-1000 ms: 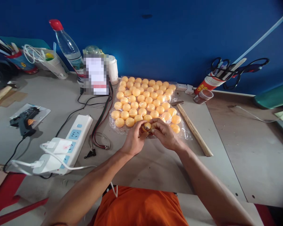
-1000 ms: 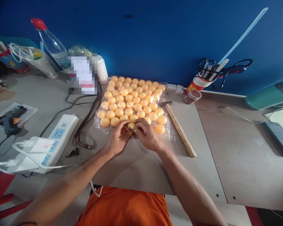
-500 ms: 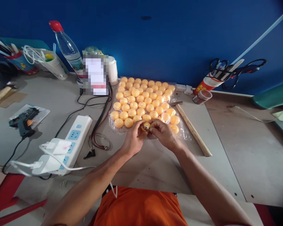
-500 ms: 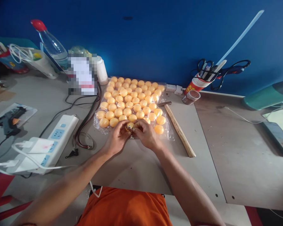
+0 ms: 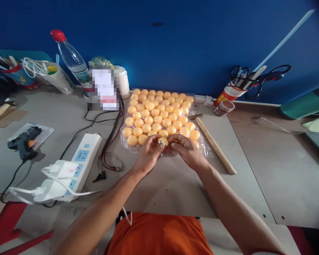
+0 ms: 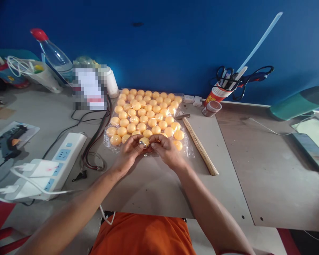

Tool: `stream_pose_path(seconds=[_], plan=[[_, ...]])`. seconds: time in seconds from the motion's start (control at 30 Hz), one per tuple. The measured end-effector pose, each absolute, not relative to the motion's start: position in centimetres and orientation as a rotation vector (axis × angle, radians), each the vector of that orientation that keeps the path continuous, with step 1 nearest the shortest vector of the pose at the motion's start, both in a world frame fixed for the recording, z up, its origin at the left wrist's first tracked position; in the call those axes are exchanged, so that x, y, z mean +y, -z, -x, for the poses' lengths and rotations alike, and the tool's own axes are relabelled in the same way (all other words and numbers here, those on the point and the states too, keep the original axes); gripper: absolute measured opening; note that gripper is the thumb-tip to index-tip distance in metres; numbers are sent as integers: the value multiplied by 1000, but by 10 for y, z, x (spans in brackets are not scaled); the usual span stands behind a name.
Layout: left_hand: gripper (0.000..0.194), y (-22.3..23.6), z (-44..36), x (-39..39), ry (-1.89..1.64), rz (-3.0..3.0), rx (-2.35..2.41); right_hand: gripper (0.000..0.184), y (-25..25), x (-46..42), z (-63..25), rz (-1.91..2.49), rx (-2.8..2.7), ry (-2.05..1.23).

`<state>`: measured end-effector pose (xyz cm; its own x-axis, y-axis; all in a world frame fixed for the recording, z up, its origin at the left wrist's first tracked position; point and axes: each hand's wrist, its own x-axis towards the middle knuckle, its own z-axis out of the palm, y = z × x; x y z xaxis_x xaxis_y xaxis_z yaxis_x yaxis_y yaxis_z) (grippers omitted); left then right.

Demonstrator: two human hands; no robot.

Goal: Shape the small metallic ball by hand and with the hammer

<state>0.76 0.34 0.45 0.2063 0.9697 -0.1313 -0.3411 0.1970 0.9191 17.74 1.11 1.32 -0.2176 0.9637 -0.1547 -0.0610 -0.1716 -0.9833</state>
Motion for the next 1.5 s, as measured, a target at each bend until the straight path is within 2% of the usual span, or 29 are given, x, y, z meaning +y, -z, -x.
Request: stream_pose_path(seconds=[0.27, 0.47, 0.57, 0.8, 1.0, 1.23, 1.5], plan=[[49, 1, -11, 3, -1124, -882, 884, 16, -15, 7, -172, 1207, -1350, -1369], [53, -4, -8, 3, -1059, -840, 842, 15, -15, 4, -168, 1179, -1634, -957], [53, -4, -6, 3, -1009, -790, 843, 17, -14, 6, -171, 1147, -1722, -853], [57, 2, -8, 3, -987, -769, 824, 11, -13, 13, -179, 1143, -1759, -1015], [57, 2, -7, 5, -979, -884, 830, 11, -17, 9, -179, 1163, -1815, -994], [59, 7, -7, 5, -1031, -977, 896, 7, -16, 11, -186, 1113, -1755, -1293], [56, 6, -8, 4, -1020, -959, 876, 7, -21, 11, -178, 1142, -1538, -1425]])
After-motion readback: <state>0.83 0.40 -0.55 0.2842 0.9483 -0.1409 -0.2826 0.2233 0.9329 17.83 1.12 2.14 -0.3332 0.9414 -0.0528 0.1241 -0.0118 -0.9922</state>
